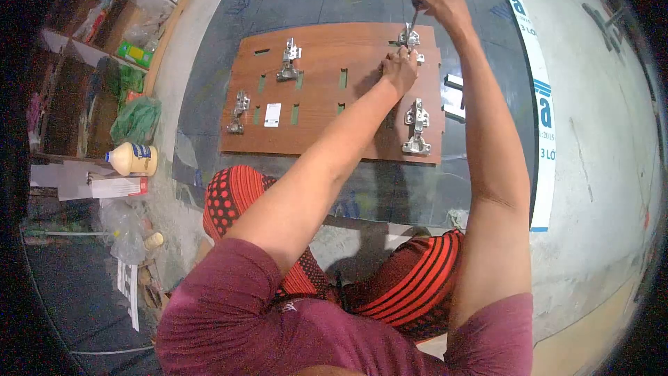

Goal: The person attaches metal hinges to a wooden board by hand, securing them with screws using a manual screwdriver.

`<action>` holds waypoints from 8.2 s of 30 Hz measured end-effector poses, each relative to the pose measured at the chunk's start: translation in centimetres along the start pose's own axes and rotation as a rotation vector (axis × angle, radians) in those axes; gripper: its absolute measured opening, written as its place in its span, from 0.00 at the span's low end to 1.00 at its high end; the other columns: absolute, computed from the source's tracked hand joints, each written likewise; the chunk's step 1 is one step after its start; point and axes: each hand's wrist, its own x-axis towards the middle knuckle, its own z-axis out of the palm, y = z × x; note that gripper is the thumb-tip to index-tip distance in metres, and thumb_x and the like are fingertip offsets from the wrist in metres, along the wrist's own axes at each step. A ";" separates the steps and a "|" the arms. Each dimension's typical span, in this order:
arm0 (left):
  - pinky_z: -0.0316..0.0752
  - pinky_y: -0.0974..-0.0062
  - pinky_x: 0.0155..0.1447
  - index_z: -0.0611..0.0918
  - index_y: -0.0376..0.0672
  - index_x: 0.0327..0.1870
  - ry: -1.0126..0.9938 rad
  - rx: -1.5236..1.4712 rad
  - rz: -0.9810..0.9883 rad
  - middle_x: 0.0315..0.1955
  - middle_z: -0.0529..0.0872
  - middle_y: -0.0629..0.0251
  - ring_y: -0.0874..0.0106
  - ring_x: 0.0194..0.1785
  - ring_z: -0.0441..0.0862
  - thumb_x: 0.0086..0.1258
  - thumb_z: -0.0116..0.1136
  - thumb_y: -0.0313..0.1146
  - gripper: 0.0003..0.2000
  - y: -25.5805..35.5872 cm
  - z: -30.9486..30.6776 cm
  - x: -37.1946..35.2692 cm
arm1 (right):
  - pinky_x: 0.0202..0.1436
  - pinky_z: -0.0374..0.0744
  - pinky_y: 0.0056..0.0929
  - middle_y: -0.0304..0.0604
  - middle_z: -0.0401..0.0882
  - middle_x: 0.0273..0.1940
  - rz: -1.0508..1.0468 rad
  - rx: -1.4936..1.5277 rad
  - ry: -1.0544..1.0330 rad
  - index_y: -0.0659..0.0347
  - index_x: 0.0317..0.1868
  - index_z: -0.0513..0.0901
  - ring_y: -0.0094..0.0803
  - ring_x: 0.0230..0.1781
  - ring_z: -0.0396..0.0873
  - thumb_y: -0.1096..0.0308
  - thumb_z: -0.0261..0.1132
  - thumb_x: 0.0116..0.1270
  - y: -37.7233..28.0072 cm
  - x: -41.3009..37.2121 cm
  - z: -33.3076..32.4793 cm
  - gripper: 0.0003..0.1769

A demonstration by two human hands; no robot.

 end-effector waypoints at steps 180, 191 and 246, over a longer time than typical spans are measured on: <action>0.74 0.62 0.47 0.80 0.52 0.50 -0.347 -0.428 0.683 0.38 0.83 0.54 0.56 0.43 0.80 0.65 0.43 0.27 0.16 -4.9 -6.6 -8.1 | 0.50 0.76 0.36 0.44 0.79 0.38 -0.094 0.001 -0.624 0.57 0.47 0.77 0.36 0.41 0.79 0.45 0.72 0.46 -0.8 -11.3 -5.3 0.33; 0.76 0.62 0.49 0.78 0.57 0.53 -0.194 -0.381 0.838 0.49 0.80 0.66 0.61 0.45 0.80 0.64 0.47 0.28 0.17 -5.1 -3.2 -6.9 | 0.37 0.76 0.30 0.41 0.78 0.27 -0.053 -0.064 -0.496 0.60 0.34 0.78 0.32 0.31 0.78 0.37 0.66 0.49 -2.1 -11.8 -5.0 0.31; 0.76 0.64 0.48 0.79 0.57 0.52 -0.213 -0.393 0.878 0.54 0.77 0.68 0.58 0.43 0.80 0.62 0.49 0.28 0.17 -4.9 -3.2 -6.9 | 0.45 0.76 0.29 0.37 0.77 0.36 0.107 0.017 -0.529 0.53 0.44 0.76 0.29 0.41 0.76 0.35 0.66 0.49 -1.2 -13.4 -3.7 0.32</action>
